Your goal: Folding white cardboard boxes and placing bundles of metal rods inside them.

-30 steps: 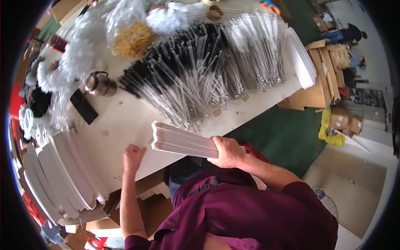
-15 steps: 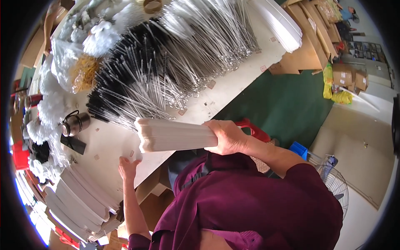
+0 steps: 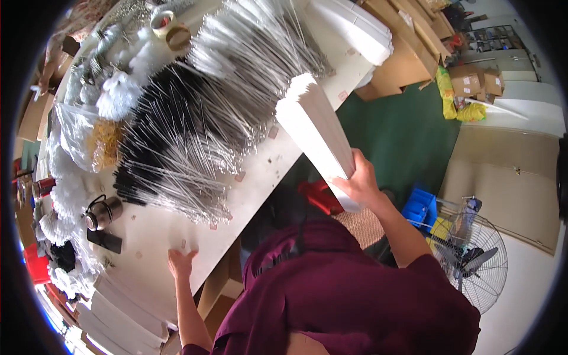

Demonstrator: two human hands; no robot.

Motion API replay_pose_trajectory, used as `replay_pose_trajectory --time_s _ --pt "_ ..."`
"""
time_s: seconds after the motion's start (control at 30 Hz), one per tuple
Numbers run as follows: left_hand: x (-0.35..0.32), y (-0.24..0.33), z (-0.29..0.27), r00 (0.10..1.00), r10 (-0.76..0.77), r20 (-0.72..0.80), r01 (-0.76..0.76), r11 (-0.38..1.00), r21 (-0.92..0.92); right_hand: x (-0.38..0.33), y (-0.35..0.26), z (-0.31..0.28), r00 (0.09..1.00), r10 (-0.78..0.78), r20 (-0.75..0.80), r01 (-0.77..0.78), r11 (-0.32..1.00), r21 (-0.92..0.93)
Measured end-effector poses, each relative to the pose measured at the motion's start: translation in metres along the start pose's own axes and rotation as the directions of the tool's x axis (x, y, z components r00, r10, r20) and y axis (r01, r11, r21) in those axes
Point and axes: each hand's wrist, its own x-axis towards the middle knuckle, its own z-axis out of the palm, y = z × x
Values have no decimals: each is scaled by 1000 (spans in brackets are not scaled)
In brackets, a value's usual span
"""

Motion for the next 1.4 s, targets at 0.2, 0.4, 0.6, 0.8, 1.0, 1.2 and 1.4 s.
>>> replay_pose_trajectory --time_s 0.2,0.4,0.6,0.8,1.0,1.2,1.4 --pt "-7 8 -3 1000 1 8 -1 1000 -24 5 25 -31 950 288 -122 -289 957 7" --pt "-11 1 15 997 81 -17 -83 990 -117 60 68 -66 932 318 -176 -336 938 -84" --pt "-25 31 25 1000 -13 -9 13 998 -68 171 130 -102 956 276 -101 -293 918 -267" --pt "-25 35 42 976 -213 53 218 967 -135 268 159 -108 982 190 -14 -181 909 -375" --pt "-32 62 41 947 -312 76 320 904 -284 302 147 -104 964 251 86 -180 857 -483" --pt "-29 68 35 909 -384 161 416 851 -319 317 142 -97 951 268 152 -159 851 -501" --pt "-30 68 35 916 -368 158 401 848 -347 340 133 -103 893 370 255 -203 838 -506"
